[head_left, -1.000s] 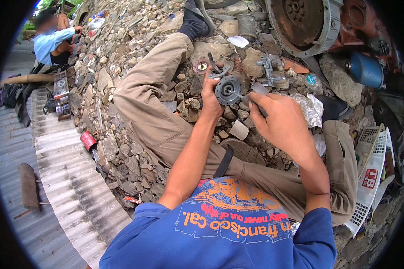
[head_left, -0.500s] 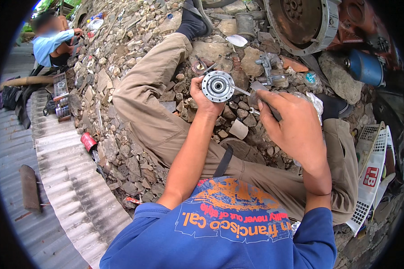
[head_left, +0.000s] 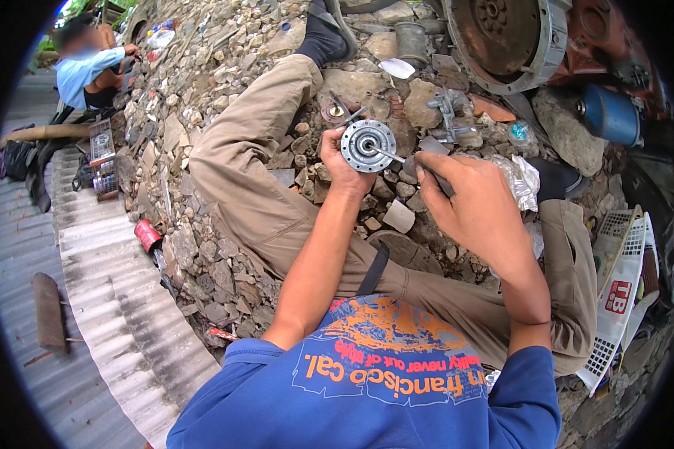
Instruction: The person sits on the ground and disassembles a mechanical component, likely a starter motor, using a wrench and a cloth. They remove a bolt, wipe the internal parts, and reassemble the unit.
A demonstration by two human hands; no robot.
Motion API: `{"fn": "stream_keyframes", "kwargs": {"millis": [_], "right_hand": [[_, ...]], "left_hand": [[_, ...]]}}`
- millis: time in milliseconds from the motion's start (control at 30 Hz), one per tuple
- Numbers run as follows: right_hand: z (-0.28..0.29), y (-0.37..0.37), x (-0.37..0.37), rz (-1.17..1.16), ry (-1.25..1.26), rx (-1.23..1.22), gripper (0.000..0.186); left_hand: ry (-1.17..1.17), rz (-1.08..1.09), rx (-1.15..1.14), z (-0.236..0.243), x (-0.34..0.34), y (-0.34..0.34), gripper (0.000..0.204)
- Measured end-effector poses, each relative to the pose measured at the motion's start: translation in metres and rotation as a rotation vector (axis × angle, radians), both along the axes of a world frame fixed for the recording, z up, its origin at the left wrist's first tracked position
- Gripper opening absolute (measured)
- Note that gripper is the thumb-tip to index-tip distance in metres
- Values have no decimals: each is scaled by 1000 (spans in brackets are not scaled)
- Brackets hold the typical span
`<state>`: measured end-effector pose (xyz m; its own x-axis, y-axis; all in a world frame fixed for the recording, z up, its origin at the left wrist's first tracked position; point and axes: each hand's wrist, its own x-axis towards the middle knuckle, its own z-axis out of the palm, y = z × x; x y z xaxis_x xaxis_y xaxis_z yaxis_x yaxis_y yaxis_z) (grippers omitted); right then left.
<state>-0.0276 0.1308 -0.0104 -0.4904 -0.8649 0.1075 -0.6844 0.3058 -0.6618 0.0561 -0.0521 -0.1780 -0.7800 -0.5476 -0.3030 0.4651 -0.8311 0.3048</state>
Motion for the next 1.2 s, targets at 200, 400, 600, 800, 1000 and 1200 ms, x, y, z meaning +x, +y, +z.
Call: {"fn": "stream_keyframes", "kwargs": {"millis": [200,400,600,800,1000,1200], "right_hand": [[-5,-3,-1,10,-23,0,21],[-6,-3,0,-1,-11,35,22],[-10,-6,9,-47,24,72,21],[0,1,-1,-47,-10,11,20],[11,8,-18,-107,25,-36,20],[-44,5,-81,-164,90,-53,23]], "left_hand": [[-38,22,-73,5,0,4,49],[-62,60,-136,1,-1,6,46],[-71,1,-92,0,2,2,49],[-50,7,-15,4,0,2,51],[-68,58,47,-5,0,-3,48],[-70,117,90,0,0,-4,42]]}}
